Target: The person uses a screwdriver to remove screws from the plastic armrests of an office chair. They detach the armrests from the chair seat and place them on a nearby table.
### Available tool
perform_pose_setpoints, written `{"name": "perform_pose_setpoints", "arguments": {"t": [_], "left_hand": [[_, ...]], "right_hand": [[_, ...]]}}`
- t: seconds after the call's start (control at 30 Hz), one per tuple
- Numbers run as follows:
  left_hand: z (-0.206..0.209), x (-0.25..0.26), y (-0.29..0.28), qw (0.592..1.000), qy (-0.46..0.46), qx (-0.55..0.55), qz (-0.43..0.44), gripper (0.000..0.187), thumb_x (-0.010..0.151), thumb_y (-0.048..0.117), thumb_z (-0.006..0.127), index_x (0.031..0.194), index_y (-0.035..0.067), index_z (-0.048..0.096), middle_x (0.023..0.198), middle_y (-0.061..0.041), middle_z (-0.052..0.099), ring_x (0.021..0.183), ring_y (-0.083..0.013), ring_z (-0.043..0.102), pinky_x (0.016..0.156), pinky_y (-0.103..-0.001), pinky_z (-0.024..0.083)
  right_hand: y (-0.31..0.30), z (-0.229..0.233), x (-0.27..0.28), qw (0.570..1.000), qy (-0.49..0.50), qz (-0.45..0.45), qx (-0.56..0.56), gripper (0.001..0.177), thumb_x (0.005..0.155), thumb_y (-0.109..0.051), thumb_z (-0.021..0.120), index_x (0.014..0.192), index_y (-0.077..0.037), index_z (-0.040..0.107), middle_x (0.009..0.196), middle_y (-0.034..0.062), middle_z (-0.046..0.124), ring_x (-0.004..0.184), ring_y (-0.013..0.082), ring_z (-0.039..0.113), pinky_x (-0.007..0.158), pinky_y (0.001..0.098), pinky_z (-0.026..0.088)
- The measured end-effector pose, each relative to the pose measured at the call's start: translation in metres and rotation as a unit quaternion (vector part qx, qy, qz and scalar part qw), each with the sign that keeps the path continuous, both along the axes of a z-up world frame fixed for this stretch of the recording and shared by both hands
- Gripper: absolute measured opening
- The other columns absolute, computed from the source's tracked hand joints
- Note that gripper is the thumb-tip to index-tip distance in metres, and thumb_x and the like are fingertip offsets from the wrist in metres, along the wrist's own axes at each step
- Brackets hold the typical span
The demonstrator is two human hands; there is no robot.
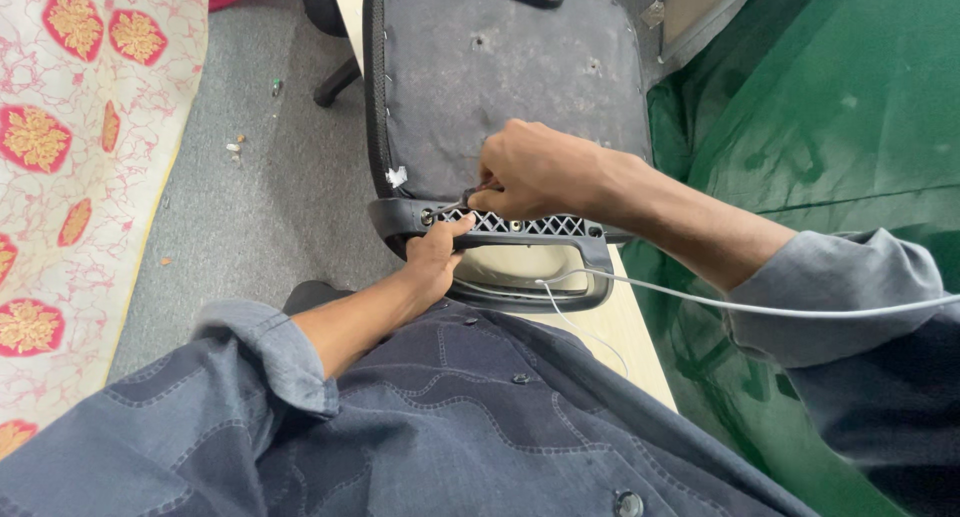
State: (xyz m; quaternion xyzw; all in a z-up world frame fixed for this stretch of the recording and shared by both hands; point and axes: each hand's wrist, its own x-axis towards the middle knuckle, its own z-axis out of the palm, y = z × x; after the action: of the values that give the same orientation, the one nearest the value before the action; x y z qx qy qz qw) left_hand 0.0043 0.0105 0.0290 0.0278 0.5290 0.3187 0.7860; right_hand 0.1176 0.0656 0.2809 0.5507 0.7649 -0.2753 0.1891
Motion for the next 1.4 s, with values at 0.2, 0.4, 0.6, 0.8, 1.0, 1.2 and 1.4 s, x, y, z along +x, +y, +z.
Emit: {"name": "perform_pose_setpoints", "arguments": {"t": [0.2, 0.4, 0.6, 0.8, 1.0, 1.2, 1.4], "left_hand": [[0.003, 0.002, -0.002, 0.999, -0.018, 0.023, 0.018, 0.071, 0.075, 0.007, 0.081, 0.13, -0.019, 0.045, 0.13, -0.025, 0.059, 0.115, -0.0325, 0.066, 0.109, -0.043, 0.052], [0.002, 0.004, -0.002, 1.0, 0.025, 0.001, 0.003, 0.074, 0.078, 0.009, 0.083, 0.13, -0.02, 0.038, 0.131, -0.027, 0.056, 0.117, -0.0327, 0.064, 0.111, -0.038, 0.05], [0.004, 0.001, -0.003, 1.0, 0.017, 0.008, -0.005, 0.066, 0.08, 0.014, 0.08, 0.122, -0.024, 0.046, 0.126, -0.031, 0.062, 0.119, -0.0366, 0.065, 0.107, -0.037, 0.051], [0.005, 0.01, 0.002, 1.0, 0.0, 0.026, -0.007, 0.06, 0.082, 0.012, 0.079, 0.119, -0.023, 0.048, 0.125, -0.03, 0.061, 0.113, -0.0331, 0.068, 0.106, -0.034, 0.054], [-0.008, 0.016, 0.005, 0.999, 0.013, 0.03, 0.002, 0.061, 0.078, 0.004, 0.081, 0.122, -0.022, 0.048, 0.125, -0.028, 0.06, 0.112, -0.0334, 0.066, 0.105, -0.036, 0.056], [-0.018, 0.017, 0.009, 1.0, 0.021, 0.001, 0.007, 0.065, 0.08, 0.002, 0.081, 0.123, -0.024, 0.041, 0.127, -0.029, 0.057, 0.113, -0.0344, 0.067, 0.108, -0.037, 0.055], [-0.02, 0.021, 0.008, 1.0, -0.006, -0.002, 0.007, 0.061, 0.076, -0.001, 0.081, 0.122, -0.023, 0.047, 0.124, -0.027, 0.062, 0.11, -0.0323, 0.069, 0.107, -0.036, 0.057]], "right_hand": [[-0.008, -0.004, 0.004, 0.989, 0.122, -0.016, 0.087, 0.019, 0.076, -0.012, 0.074, 0.085, 0.005, 0.076, 0.07, 0.0245, 0.07, 0.061, 0.0357, 0.072, 0.064, 0.0428, 0.06], [-0.007, -0.029, -0.009, 0.982, -0.003, 0.123, 0.141, 0.009, 0.083, -0.002, 0.068, 0.079, 0.0, 0.076, 0.07, 0.0206, 0.069, 0.062, 0.0341, 0.07, 0.058, 0.0459, 0.059], [-0.008, -0.044, -0.003, 0.953, 0.045, 0.22, 0.204, 0.009, 0.083, -0.002, 0.067, 0.079, -0.003, 0.074, 0.071, 0.016, 0.071, 0.065, 0.0313, 0.07, 0.059, 0.0447, 0.06], [-0.013, -0.024, 0.019, 0.983, 0.047, 0.072, 0.159, 0.014, 0.086, -0.003, 0.066, 0.091, -0.009, 0.078, 0.065, 0.0132, 0.07, 0.053, 0.0286, 0.066, 0.052, 0.0453, 0.053], [-0.021, -0.023, 0.052, 0.99, 0.014, -0.072, 0.12, 0.025, 0.086, -0.02, 0.069, 0.11, -0.014, 0.075, 0.069, 0.0131, 0.071, 0.054, 0.0283, 0.065, 0.053, 0.0426, 0.051], [-0.06, -0.085, 0.088, 0.88, 0.128, -0.458, 0.011, 0.036, 0.096, -0.037, 0.07, 0.099, -0.002, 0.064, 0.071, 0.0083, 0.064, 0.061, 0.018, 0.062, 0.053, 0.0343, 0.046], [-0.132, -0.161, 0.07, 0.491, 0.393, -0.774, 0.07, 0.047, 0.081, -0.041, 0.084, 0.08, -0.011, 0.048, 0.062, 0.0, 0.047, 0.048, 0.0129, 0.046, 0.042, 0.0293, 0.037]]}}
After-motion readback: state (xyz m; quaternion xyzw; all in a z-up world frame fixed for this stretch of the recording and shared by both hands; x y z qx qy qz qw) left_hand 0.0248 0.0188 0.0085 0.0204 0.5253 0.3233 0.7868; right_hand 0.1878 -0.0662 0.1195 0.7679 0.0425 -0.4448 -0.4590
